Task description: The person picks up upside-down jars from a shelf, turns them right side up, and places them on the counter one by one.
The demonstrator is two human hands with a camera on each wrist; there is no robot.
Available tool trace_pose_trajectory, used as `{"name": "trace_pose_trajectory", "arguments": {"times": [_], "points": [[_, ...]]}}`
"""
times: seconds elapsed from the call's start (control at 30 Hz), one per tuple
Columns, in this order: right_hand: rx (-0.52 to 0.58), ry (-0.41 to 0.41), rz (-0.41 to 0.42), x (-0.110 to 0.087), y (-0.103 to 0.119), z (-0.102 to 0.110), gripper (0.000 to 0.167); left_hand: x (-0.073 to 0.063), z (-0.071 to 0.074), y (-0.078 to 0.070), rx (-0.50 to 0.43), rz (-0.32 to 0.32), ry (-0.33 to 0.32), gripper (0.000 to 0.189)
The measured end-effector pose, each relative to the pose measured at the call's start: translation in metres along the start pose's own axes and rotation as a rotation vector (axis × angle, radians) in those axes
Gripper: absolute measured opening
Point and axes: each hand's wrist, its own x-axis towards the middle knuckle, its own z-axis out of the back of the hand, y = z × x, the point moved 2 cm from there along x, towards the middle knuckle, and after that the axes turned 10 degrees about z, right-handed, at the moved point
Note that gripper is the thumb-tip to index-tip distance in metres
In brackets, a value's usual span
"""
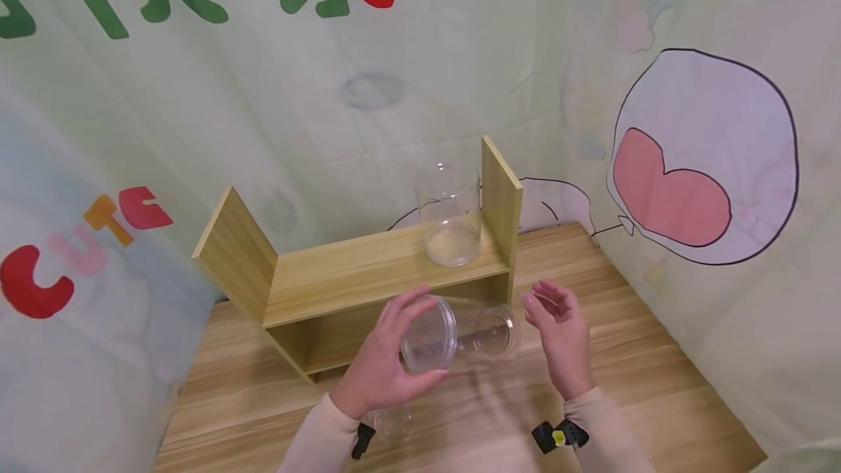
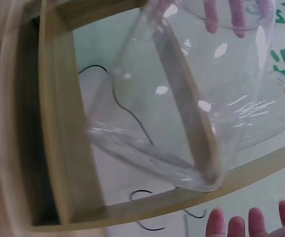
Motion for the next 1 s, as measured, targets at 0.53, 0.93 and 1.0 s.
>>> {"name": "trace_pose_trajectory", "arguments": {"times": [0.53,0.93,1.0], "points": [[-0.087,0.016,0.273,0.05,0.039,-0.023,0.035,-0.002,-0.008,0.002,0.024,0.042,0.055,0.087],[-0.174,0.045,0.449,0.065,0.052,-0.039,0.046,-0.003,-0.015,0.005,0.068,0.088,0.104,0.087],[-0.189,0.056,0.469,0.067,0.053,-0.04,0.048,-0.003,-0.016,0.006,0.07,0.09,0.107,0.086]]}}
